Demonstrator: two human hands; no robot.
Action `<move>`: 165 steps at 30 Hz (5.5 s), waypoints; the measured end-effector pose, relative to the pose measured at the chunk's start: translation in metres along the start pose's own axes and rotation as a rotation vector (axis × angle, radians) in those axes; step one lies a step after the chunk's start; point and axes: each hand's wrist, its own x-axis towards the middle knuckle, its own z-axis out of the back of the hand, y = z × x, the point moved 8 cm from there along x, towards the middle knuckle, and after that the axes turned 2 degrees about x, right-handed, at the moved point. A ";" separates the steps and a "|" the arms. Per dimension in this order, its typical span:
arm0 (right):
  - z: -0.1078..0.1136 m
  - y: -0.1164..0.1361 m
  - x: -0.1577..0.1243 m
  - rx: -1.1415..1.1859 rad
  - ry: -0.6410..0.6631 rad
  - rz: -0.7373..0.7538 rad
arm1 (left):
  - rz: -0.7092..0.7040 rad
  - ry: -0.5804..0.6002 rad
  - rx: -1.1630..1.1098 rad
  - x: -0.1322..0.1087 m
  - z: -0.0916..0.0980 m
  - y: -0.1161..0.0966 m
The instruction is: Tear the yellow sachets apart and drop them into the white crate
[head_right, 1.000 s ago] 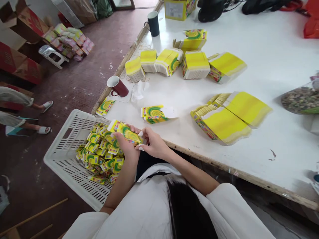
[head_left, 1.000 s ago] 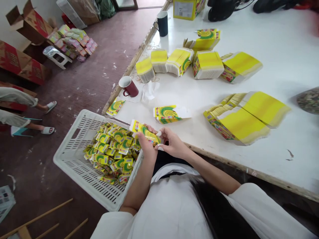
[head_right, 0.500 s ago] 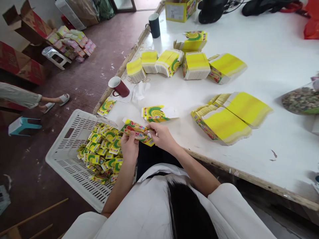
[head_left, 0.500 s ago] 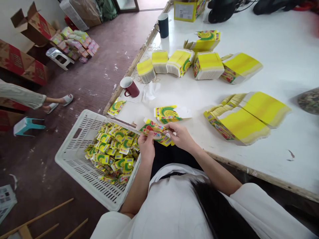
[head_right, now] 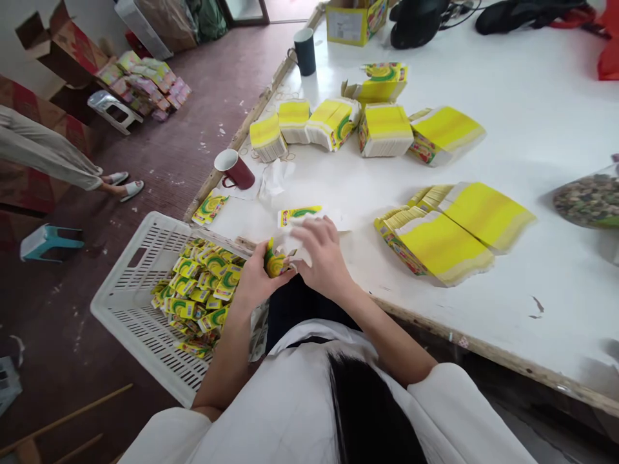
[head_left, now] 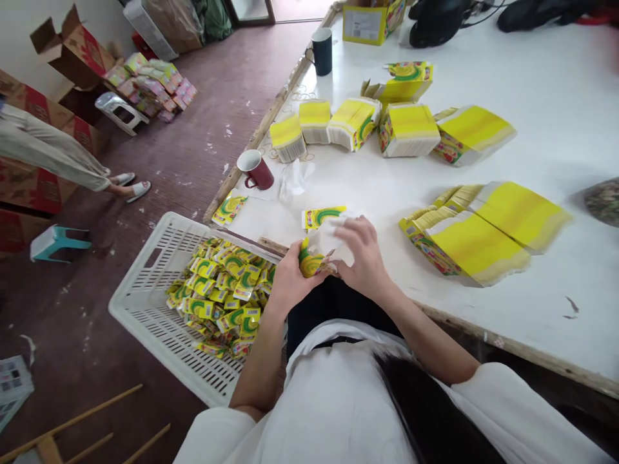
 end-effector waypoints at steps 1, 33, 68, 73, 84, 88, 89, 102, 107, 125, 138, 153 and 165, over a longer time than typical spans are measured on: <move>0.004 -0.008 -0.001 0.073 -0.074 -0.081 | 0.008 -0.043 0.022 0.000 -0.002 0.001; -0.036 -0.019 -0.019 0.087 0.480 0.014 | -0.124 -0.133 0.101 -0.009 0.001 0.006; -0.018 -0.078 0.015 -0.148 0.135 -0.209 | 0.261 -0.359 0.395 -0.043 0.068 0.077; -0.013 -0.109 0.033 -0.571 0.186 -0.367 | 0.318 -0.515 0.326 -0.061 0.093 0.110; -0.019 -0.106 0.033 -0.531 0.183 -0.369 | 0.206 -0.065 -0.564 -0.018 -0.031 0.064; -0.012 -0.093 0.028 -0.344 0.168 -0.408 | 0.232 -0.051 -0.829 -0.012 -0.048 0.058; -0.016 -0.086 0.024 -0.243 0.192 -0.408 | 0.218 -0.092 -0.902 -0.009 -0.048 0.054; -0.080 -0.007 -0.024 0.525 0.435 -0.308 | 0.149 -0.601 -1.442 0.005 -0.008 0.025; -0.061 -0.026 -0.014 0.486 0.284 -0.390 | 0.162 -0.510 -1.175 0.001 -0.023 0.030; -0.012 0.021 0.004 -0.158 0.317 0.270 | -0.018 0.021 -0.195 0.000 0.014 0.006; -0.060 -0.039 -0.019 0.966 0.378 -0.567 | -0.282 -0.112 -0.075 -0.014 -0.023 -0.019; -0.031 -0.026 -0.009 0.155 0.212 -0.037 | -0.030 -0.226 0.058 -0.010 -0.012 0.012; -0.021 -0.030 0.000 0.188 0.375 -0.029 | -0.106 -0.130 0.101 -0.001 0.009 -0.008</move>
